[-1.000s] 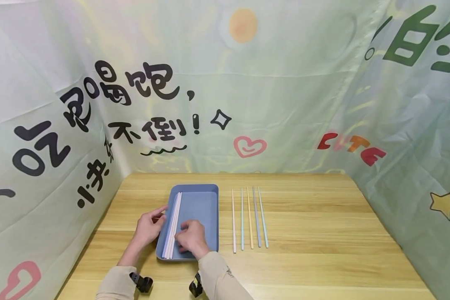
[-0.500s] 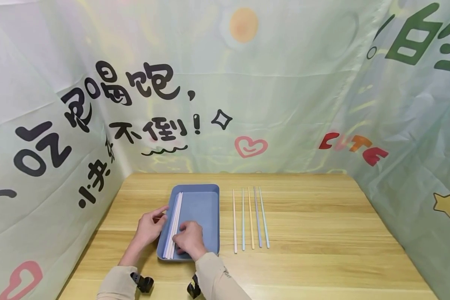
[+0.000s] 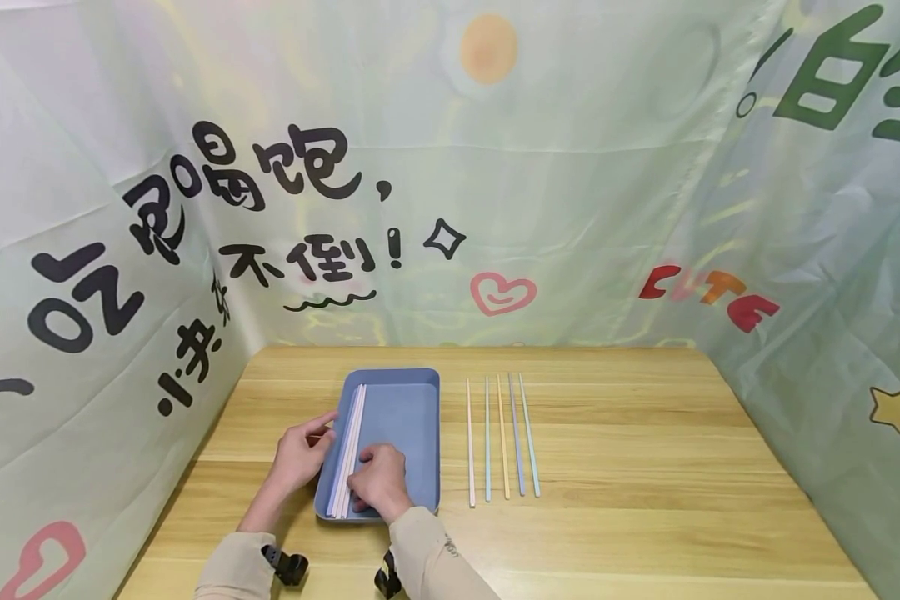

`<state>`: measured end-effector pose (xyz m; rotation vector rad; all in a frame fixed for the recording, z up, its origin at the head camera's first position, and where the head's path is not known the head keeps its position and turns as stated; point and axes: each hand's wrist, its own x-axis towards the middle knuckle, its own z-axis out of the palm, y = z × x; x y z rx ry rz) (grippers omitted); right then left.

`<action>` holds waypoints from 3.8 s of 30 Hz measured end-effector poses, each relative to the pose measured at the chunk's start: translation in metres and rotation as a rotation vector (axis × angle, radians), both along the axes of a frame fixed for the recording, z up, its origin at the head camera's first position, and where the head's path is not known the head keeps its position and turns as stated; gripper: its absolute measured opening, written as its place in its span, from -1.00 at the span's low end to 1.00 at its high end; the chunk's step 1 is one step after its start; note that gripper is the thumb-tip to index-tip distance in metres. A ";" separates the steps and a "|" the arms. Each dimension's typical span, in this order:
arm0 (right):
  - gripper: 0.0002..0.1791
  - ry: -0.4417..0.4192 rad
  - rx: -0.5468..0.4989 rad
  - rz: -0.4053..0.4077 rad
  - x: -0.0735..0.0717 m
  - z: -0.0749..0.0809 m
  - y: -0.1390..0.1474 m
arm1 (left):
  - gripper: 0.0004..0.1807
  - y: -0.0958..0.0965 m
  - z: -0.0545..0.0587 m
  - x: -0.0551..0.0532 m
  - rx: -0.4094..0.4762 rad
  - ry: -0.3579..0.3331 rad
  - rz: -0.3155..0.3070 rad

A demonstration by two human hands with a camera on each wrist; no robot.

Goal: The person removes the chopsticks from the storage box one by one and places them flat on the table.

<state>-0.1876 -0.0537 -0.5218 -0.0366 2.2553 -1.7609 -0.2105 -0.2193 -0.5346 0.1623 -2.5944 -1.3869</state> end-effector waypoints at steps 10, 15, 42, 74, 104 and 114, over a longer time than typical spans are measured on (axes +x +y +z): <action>-0.57 0.011 0.004 -0.005 0.000 -0.001 0.001 | -0.58 0.000 0.000 0.000 0.005 -0.002 -0.003; -0.58 0.011 0.000 -0.007 0.000 0.000 0.001 | -0.58 0.000 0.000 0.000 0.002 -0.008 -0.001; -0.64 0.080 0.113 -0.015 -0.001 -0.002 -0.003 | -0.59 -0.001 0.000 -0.001 0.014 -0.012 -0.003; -0.51 0.011 0.055 0.020 -0.008 0.022 0.031 | -0.58 0.001 0.003 0.001 0.013 -0.023 0.005; -0.55 0.003 0.047 -0.112 -0.019 0.040 0.091 | -0.60 0.000 0.001 0.001 0.004 0.001 0.009; -0.51 0.008 0.059 -0.169 -0.022 0.041 0.112 | -0.59 0.001 0.001 0.001 0.000 -0.009 0.000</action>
